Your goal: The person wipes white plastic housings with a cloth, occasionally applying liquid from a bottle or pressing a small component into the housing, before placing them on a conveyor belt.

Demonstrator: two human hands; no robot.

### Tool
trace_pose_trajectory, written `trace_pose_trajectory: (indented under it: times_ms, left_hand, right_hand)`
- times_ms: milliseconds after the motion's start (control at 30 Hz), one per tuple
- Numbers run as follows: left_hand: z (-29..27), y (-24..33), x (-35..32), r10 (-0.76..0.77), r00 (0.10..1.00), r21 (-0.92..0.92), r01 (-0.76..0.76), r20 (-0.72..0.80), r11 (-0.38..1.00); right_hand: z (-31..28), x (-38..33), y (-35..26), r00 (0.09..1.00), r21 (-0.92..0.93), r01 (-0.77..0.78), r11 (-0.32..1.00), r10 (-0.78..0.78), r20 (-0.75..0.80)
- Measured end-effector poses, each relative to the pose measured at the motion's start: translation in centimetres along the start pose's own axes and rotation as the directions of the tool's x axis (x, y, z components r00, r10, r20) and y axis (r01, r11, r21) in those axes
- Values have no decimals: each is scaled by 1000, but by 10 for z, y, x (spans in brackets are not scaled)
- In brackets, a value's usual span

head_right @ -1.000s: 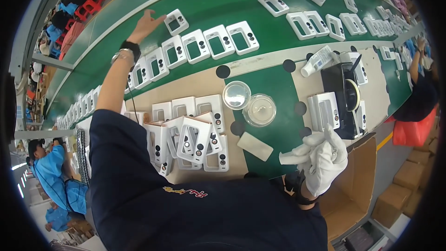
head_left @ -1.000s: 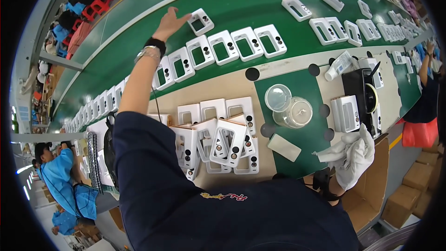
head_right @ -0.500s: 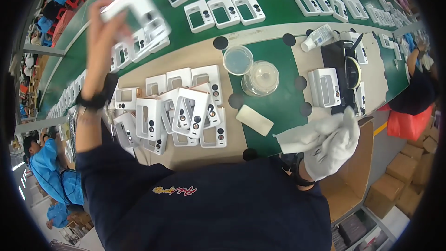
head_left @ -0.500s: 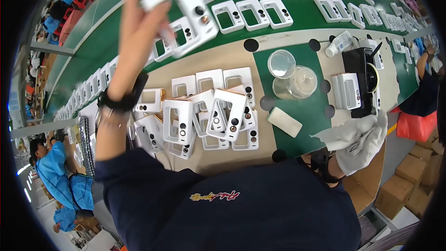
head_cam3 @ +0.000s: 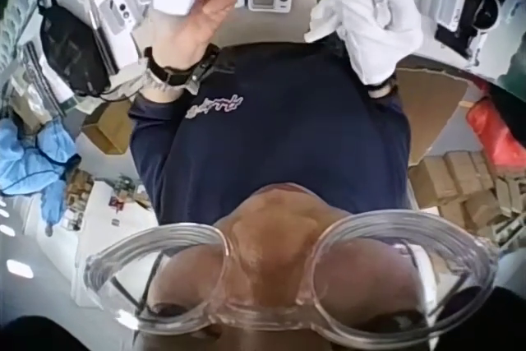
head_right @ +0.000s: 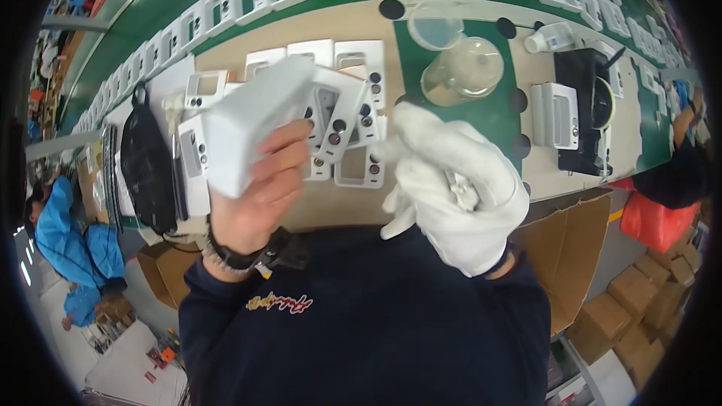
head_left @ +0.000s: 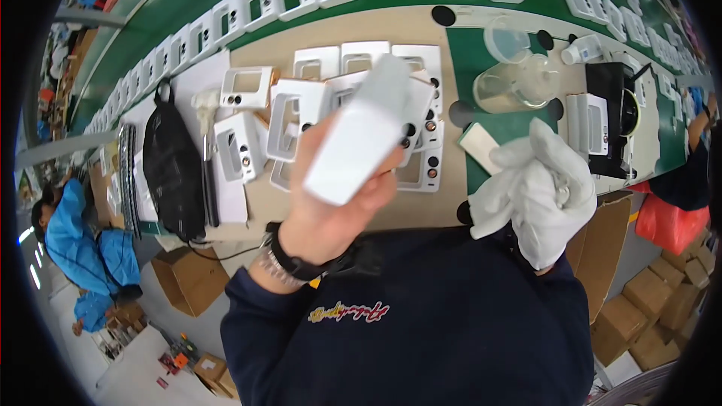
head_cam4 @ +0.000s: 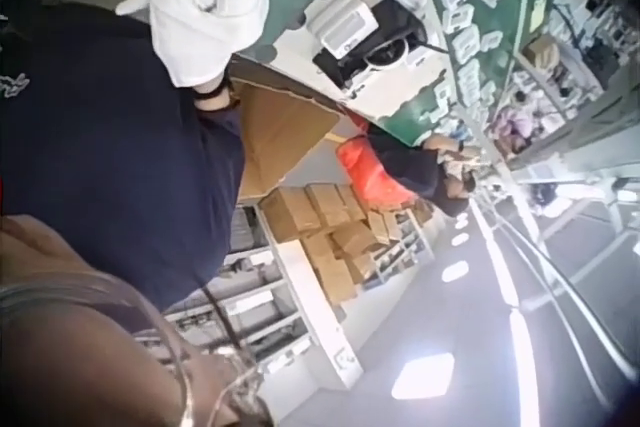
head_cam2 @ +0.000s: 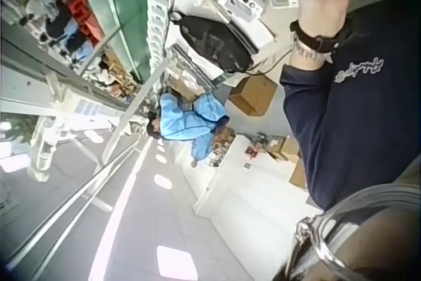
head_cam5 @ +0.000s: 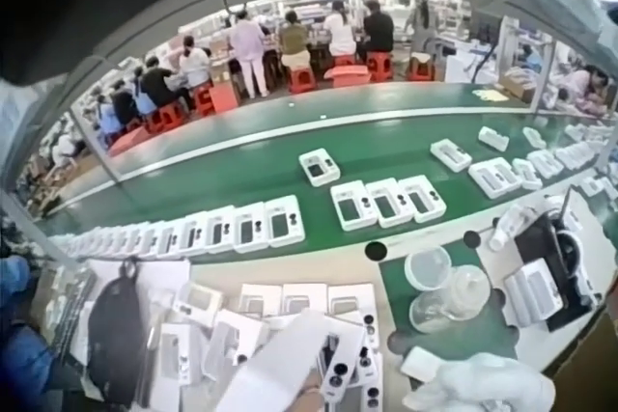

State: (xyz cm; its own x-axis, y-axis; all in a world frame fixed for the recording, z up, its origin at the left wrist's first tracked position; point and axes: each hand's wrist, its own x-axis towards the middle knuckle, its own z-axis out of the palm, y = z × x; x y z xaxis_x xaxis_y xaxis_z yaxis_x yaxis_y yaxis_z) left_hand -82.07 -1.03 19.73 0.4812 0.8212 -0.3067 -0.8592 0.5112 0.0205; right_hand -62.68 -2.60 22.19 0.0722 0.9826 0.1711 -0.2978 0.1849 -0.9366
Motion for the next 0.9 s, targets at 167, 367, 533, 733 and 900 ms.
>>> trace_pose_trajectory:
  times_ms: [167,367,533,733,900]
  left_hand:
    - [-1,-8,14,2,994,198,20,-109,980]
    - [13,-28,26,97,969,284,-30,-225,958]
    - [-1,-44,21,27,993,228,-1,-112,974]
    - [-2,-44,34,290,955,448,-231,-66,863]
    - [21,-34,0,494,860,852,-349,126,391]
  right_hand:
    - [-1,0,3,1000,-162,-22,986,19,-22]
    - [21,22,9,912,-490,409,770,-357,201]
    - [38,40,20,629,-573,767,289,-516,582]
    - [23,43,14,984,-88,-20,996,35,173]
    - [23,22,1,913,182,-393,901,360,191]
